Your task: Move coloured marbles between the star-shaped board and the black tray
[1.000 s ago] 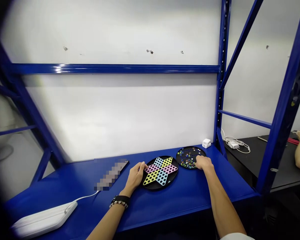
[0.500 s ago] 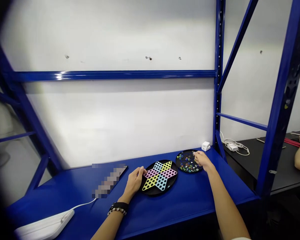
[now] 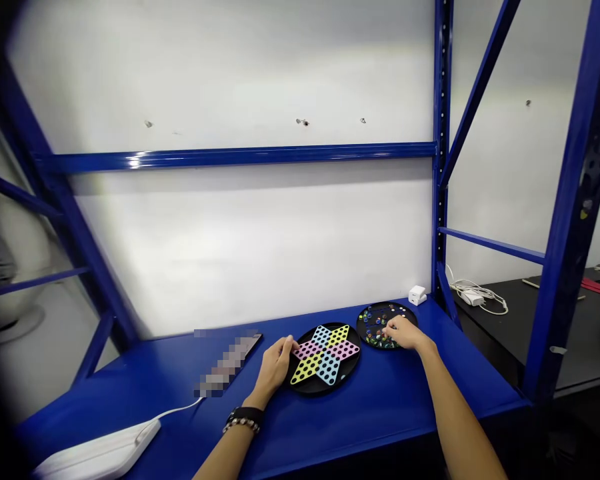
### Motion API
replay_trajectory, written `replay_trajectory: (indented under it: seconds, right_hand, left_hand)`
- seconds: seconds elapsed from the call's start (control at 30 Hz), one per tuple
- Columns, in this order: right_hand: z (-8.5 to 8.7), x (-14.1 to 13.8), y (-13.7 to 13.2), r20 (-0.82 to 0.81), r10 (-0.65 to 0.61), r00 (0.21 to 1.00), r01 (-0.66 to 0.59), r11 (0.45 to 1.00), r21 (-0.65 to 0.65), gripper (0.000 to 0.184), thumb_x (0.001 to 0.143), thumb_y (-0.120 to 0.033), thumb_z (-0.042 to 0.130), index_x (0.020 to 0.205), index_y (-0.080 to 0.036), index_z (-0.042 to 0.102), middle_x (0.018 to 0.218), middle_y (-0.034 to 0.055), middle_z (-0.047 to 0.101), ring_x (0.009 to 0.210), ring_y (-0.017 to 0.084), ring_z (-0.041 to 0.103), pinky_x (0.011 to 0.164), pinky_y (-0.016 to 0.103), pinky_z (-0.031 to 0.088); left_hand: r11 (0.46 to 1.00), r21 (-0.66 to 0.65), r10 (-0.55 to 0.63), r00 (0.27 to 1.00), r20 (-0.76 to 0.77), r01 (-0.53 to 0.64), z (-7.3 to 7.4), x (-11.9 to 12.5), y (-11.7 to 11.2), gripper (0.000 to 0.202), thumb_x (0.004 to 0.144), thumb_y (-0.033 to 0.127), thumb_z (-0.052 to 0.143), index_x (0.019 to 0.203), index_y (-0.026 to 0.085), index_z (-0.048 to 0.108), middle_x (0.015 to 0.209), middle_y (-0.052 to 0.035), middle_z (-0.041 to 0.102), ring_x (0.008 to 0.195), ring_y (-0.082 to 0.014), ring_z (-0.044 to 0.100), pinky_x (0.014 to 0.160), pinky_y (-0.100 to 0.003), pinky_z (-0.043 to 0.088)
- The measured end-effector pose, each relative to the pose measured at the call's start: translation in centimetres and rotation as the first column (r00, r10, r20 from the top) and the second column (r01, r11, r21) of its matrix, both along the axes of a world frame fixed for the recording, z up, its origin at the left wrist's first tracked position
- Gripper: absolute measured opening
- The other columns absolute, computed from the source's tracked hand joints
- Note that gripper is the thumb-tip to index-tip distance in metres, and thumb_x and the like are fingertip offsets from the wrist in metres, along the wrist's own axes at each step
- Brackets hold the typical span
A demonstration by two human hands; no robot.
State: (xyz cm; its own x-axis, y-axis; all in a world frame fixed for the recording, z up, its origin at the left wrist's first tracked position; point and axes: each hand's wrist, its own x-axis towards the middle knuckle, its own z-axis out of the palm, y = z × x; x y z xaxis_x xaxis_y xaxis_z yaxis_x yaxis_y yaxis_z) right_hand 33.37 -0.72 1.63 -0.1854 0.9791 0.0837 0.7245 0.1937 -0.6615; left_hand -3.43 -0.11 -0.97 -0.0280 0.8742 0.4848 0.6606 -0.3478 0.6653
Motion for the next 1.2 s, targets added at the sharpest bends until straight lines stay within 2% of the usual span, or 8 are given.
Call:
replay_trajectory:
  seconds: [0.1, 0.23, 0.33, 0.53, 0.67, 0.9, 1.03, 1.2]
  right_hand:
    - [0.7, 0.2, -1.0, 0.069, 0.002, 0.998, 0.000, 0.999, -0.039, 0.022, 0.085, -0.027, 0.053, 0.078, -0.015, 0.070, 0.075, 0.0055, 0.066, 0.070, 0.016, 0.055, 0.067, 0.028, 0.037]
    - [1.1, -0.1, -1.8, 0.162, 0.064, 0.985, -0.061, 0.998, -0.027, 0.026, 0.090, -0.027, 0.046, 0.094, -0.019, 0.070, 0.098, 0.0064, 0.070, 0.091, 0.020, 0.062, 0.077, 0.028, 0.041]
    - [1.1, -0.7, -2.0, 0.272, 0.054, 0.961, -0.044, 0.998, -0.043, 0.025, 0.091, -0.029, 0.045, 0.100, -0.022, 0.067, 0.102, 0.0062, 0.070, 0.098, 0.022, 0.061, 0.080, 0.029, 0.041]
    - [0.9, -1.4, -2.1, 0.467, 0.049, 0.883, 0.029, 0.987, -0.157, 0.022, 0.088, -0.027, 0.050, 0.107, -0.023, 0.061, 0.106, 0.0084, 0.068, 0.097, 0.026, 0.064, 0.077, 0.031, 0.041]
    - [0.6, -2.3, -2.1, 0.492, 0.028, 0.870, 0.039, 0.991, -0.127, 0.024, 0.091, -0.032, 0.047, 0.110, -0.024, 0.059, 0.108, 0.0092, 0.067, 0.098, 0.026, 0.064, 0.079, 0.033, 0.041]
    - [0.6, -3.2, -2.3, 0.447, 0.014, 0.895, 0.034, 0.994, -0.100, 0.019, 0.092, -0.032, 0.046, 0.102, -0.022, 0.060, 0.104, 0.0086, 0.068, 0.096, 0.026, 0.064, 0.077, 0.032, 0.040]
    - [0.7, -3.3, -2.4, 0.437, 0.000, 0.899, 0.051, 0.993, -0.105, 0.024, 0.093, -0.034, 0.046, 0.109, -0.023, 0.060, 0.110, 0.0102, 0.067, 0.101, 0.028, 0.063, 0.081, 0.034, 0.041]
    - [0.5, -4.2, -2.6, 0.432, -0.012, 0.902, 0.035, 0.998, -0.045, 0.028, 0.093, -0.033, 0.045, 0.115, -0.024, 0.060, 0.111, 0.0119, 0.067, 0.104, 0.030, 0.063, 0.083, 0.037, 0.042]
  left_hand:
    - [1.000, 0.009, 0.000, 1.000, 0.006, 0.000, -0.1, 0.0, 0.1, 0.053, 0.094, 0.053, 0.032, 0.067, 0.021, 0.063, 0.071, -0.0022, 0.068, 0.072, -0.0189, 0.063, 0.069, -0.029, 0.046]
    - [1.000, 0.002, -0.006, 1.000, 0.015, 0.005, -0.2, -0.1, 0.2, 0.054, 0.094, 0.054, 0.032, 0.066, 0.021, 0.064, 0.071, -0.0026, 0.068, 0.073, -0.0192, 0.063, 0.070, -0.029, 0.047]
    - [1.000, -0.003, -0.007, 1.000, 0.022, 0.007, -0.2, -0.1, 0.3, 0.055, 0.094, 0.055, 0.032, 0.066, 0.021, 0.064, 0.072, -0.0028, 0.068, 0.073, -0.0193, 0.063, 0.071, -0.030, 0.046]
    - [0.999, -0.017, -0.027, 0.999, 0.040, 0.028, -0.4, -0.1, 0.3, 0.054, 0.095, 0.054, 0.032, 0.068, 0.020, 0.064, 0.073, -0.0027, 0.068, 0.074, -0.0190, 0.062, 0.072, -0.029, 0.045]
    - [0.999, -0.027, -0.027, 0.999, 0.039, 0.028, -0.5, -0.1, 0.3, 0.054, 0.095, 0.054, 0.032, 0.067, 0.020, 0.064, 0.071, -0.0023, 0.067, 0.072, -0.0189, 0.061, 0.071, -0.030, 0.044]
    - [0.999, -0.018, -0.035, 0.999, 0.029, 0.035, -0.4, -0.2, 0.2, 0.054, 0.096, 0.054, 0.032, 0.066, 0.021, 0.064, 0.070, -0.0010, 0.067, 0.071, -0.0178, 0.062, 0.071, -0.028, 0.045]
    - [0.999, -0.025, -0.042, 0.999, 0.030, 0.042, -0.2, -0.2, 0.1, 0.054, 0.096, 0.054, 0.032, 0.067, 0.021, 0.064, 0.072, -0.0013, 0.067, 0.072, -0.0182, 0.062, 0.072, -0.029, 0.045]
    - [0.999, -0.020, -0.047, 0.998, 0.030, 0.048, 0.0, -0.3, 0.0, 0.055, 0.095, 0.055, 0.032, 0.066, 0.021, 0.063, 0.071, -0.0016, 0.067, 0.071, -0.0187, 0.062, 0.071, -0.029, 0.045]
